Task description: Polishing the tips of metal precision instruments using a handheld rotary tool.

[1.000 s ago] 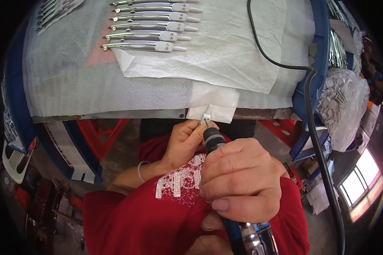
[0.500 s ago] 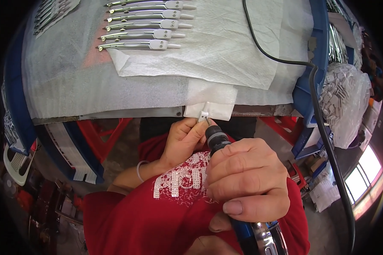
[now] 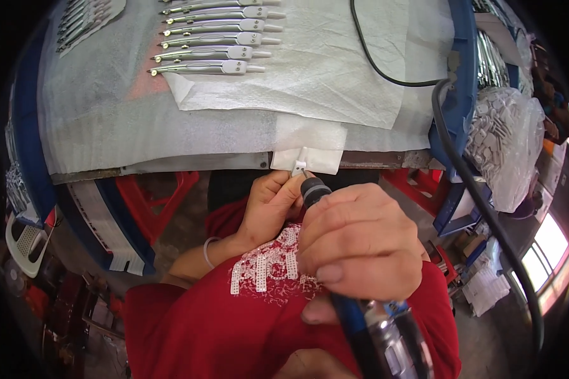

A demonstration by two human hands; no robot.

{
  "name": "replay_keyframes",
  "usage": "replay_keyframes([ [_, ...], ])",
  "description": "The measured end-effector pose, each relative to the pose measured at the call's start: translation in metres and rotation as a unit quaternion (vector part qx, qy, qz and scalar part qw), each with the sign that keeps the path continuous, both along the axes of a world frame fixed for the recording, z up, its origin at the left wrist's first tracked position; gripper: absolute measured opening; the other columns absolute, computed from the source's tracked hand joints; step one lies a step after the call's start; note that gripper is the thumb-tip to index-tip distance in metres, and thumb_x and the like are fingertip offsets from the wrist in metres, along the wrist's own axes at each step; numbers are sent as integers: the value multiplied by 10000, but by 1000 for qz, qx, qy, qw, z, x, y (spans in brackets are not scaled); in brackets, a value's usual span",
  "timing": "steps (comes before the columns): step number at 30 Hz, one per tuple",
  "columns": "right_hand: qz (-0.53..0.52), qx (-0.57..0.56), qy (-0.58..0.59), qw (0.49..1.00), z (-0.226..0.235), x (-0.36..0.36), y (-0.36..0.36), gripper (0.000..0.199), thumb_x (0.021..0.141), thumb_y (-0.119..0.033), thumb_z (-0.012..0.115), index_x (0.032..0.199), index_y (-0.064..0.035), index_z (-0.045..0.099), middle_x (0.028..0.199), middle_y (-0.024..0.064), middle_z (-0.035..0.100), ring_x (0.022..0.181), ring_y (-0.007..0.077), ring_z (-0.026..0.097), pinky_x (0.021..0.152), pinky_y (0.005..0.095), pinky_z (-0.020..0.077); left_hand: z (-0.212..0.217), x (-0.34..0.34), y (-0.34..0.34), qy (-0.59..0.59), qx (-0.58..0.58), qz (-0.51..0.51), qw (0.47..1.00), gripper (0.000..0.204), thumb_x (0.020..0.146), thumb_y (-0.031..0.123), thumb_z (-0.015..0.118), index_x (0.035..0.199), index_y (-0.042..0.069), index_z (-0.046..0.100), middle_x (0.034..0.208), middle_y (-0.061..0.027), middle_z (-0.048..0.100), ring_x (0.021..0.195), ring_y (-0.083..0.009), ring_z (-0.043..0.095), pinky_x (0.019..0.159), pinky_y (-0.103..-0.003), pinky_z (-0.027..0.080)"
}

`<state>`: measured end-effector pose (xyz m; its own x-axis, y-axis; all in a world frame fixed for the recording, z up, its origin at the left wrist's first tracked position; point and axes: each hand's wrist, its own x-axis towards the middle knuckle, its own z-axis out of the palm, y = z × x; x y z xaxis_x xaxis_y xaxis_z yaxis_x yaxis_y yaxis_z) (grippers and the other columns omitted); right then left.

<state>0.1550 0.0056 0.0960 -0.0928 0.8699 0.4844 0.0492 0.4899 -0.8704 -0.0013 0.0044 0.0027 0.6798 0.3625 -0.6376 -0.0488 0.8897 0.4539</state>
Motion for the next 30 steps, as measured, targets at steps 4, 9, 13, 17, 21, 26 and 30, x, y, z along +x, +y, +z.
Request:
replay_keyframes([
  [4, -39, -3, 71, 997, 0, 6, -8, 544, 797, -221, 791, 1163, -31, 436, 753, 94, 616, 593, 201, 632, 525, 320, 529, 1, -2, 7, -49, -29, -9, 998, 255, 1008, 228, 536, 965, 4, 648, 631, 43, 493, 517, -17, 385, 458, -195, 302],
  [9, -162, -160, 84, 970, 4, 10, -22, 563, 736, -80, 762, 1215, 11, 481, 824, 101, 608, 650, 142, 604, 579, 261, 493, 0, -10, 16, -105, -121, -39, 986, 409, 1044, 340, 434, 1038, -17, 634, 634, 20, 496, 490, -34, 372, 435, -200, 291],
  [13, -212, -412, 88, 882, 0, 9, -21, 496, 746, -180, 725, 1116, 61, 500, 687, 102, 591, 562, 148, 569, 532, 248, 461, 2, -17, 18, -185, -240, -69, 950, 500, 1045, 420, 381, 1033, -18, 623, 618, -9, 510, 451, -49, 369, 411, -200, 292],
  [17, -203, -431, 189, 859, -11, 0, -17, 512, 755, -219, 738, 1122, 50, 504, 684, 81, 586, 557, 143, 570, 519, 244, 452, 17, -18, 24, -190, -186, -98, 959, 488, 1033, 425, 414, 971, -11, 624, 594, -12, 501, 411, -55, 352, 379, -209, 271],
  [21, -204, -311, 314, 873, 2, -1, -23, 431, 771, -115, 699, 1112, 50, 491, 695, 76, 580, 556, 150, 565, 527, 268, 470, 51, -30, 49, -156, 24, -189, 969, 400, 1045, 332, 429, 1077, -16, 621, 672, -21, 547, 496, -50, 428, 440, -184, 318],
  [26, -191, -212, 298, 911, 21, 9, -30, 509, 768, -196, 763, 1109, 33, 463, 669, 88, 561, 543, 156, 555, 504, 261, 489, 85, -67, 136, -58, 407, -142, 901, 329, 1021, 146, 465, 1300, -10, 542, 827, -11, 569, 643, -79, 520, 608, -217, 450],
  [30, -187, -226, 272, 916, 21, 11, -38, 522, 740, -165, 781, 1110, 28, 468, 655, 90, 585, 533, 155, 579, 475, 243, 484, 84, -76, 256, 83, 578, -30, 811, 258, 979, 60, 510, 1225, -4, 552, 924, -2, 567, 743, -72, 537, 687, -221, 464],
])
